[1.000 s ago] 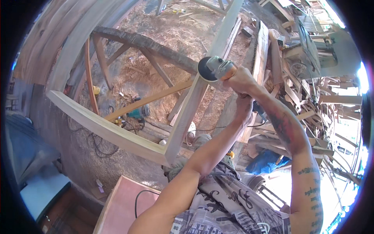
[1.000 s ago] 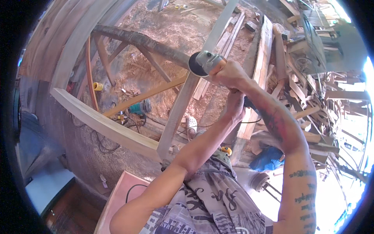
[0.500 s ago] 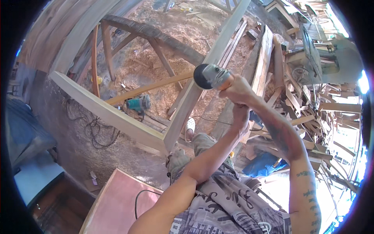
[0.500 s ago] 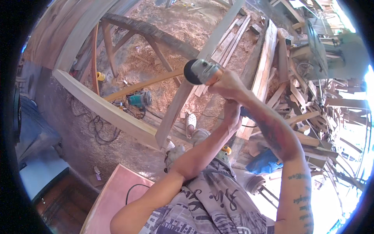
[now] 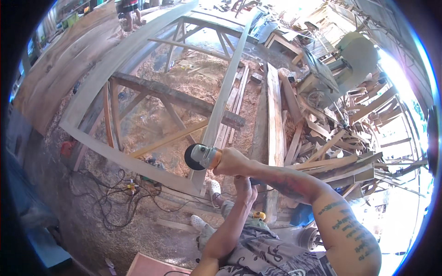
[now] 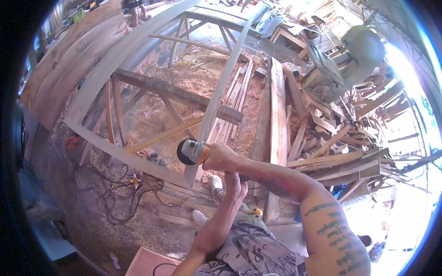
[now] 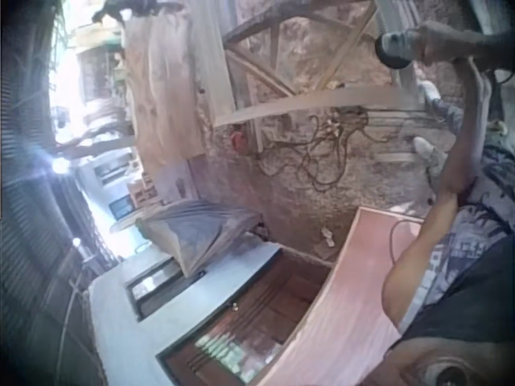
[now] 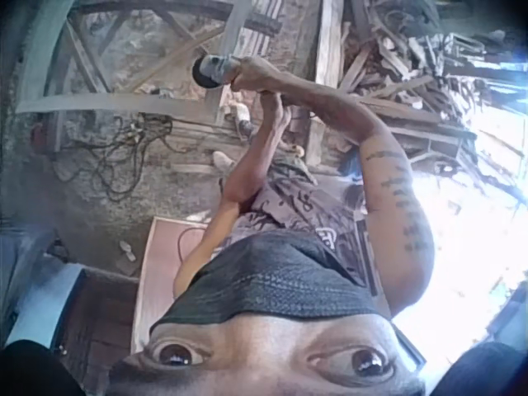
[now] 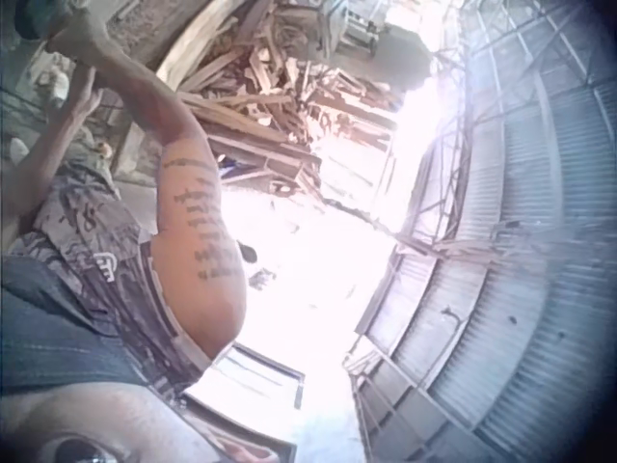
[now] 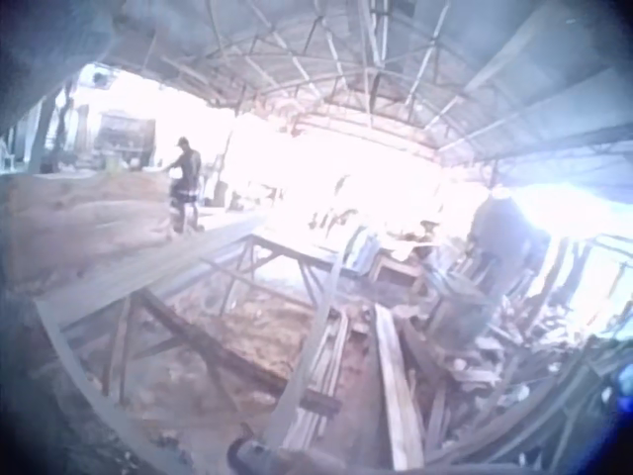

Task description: The person uses an angle grinder to sand the edges of a wooden frame and then uses a router to shape the grooves along the inner edge of the wood.

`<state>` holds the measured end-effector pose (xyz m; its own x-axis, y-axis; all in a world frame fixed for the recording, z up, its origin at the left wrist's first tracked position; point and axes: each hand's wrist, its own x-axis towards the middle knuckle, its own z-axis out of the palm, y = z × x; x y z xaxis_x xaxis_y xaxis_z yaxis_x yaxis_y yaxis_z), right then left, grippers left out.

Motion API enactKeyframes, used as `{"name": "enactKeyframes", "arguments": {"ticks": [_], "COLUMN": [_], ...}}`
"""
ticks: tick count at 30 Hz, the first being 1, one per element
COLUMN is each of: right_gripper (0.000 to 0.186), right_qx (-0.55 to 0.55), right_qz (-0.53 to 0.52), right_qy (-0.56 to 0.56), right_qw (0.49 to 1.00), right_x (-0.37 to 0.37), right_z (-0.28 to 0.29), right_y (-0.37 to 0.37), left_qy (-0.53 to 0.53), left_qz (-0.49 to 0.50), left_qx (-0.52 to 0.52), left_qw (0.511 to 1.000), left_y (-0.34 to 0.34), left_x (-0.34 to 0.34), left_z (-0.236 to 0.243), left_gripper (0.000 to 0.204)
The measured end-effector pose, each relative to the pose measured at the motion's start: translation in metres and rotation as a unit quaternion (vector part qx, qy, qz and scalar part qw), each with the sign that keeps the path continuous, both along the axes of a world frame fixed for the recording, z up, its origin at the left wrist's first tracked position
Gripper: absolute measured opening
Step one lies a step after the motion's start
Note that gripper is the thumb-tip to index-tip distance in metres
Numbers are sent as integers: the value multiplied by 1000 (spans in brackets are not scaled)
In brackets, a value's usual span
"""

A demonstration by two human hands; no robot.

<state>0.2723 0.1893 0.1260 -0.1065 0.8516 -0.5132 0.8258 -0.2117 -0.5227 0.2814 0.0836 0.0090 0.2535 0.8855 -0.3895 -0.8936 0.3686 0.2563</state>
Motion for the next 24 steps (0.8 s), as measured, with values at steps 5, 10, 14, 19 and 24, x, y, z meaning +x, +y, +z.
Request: {"name": "enactKeyframes", "arguments": {"ticks": [5,10,14,19,24], "right_gripper": [42,41,41,39,31], "right_qx": [0,29,-32,23,48], "right_qz": [46,41,0,8,21], "right_qy": [3,22,-67,-66,-63], "right_qw": [999,998,997,998,997], "right_x": [-17,-19,-2,42,84], "right_z": [-12,-13,13,3,8], "right_y": [-53,-55,-11,59,129], "left_qy": [-13,5,-78,-76,-85], "left_qz": [38,33,57,5,-18], "left_qx": [-3,-46,75,44,32], "left_qw": [999,998,993,996,996], "left_y": [-55,-65,-17,60,137], "left_x": [-15,-5,21,48,90], "left_z": [6,-25,-15,-1,16], "left_gripper": [32,33,38,35,24]}}
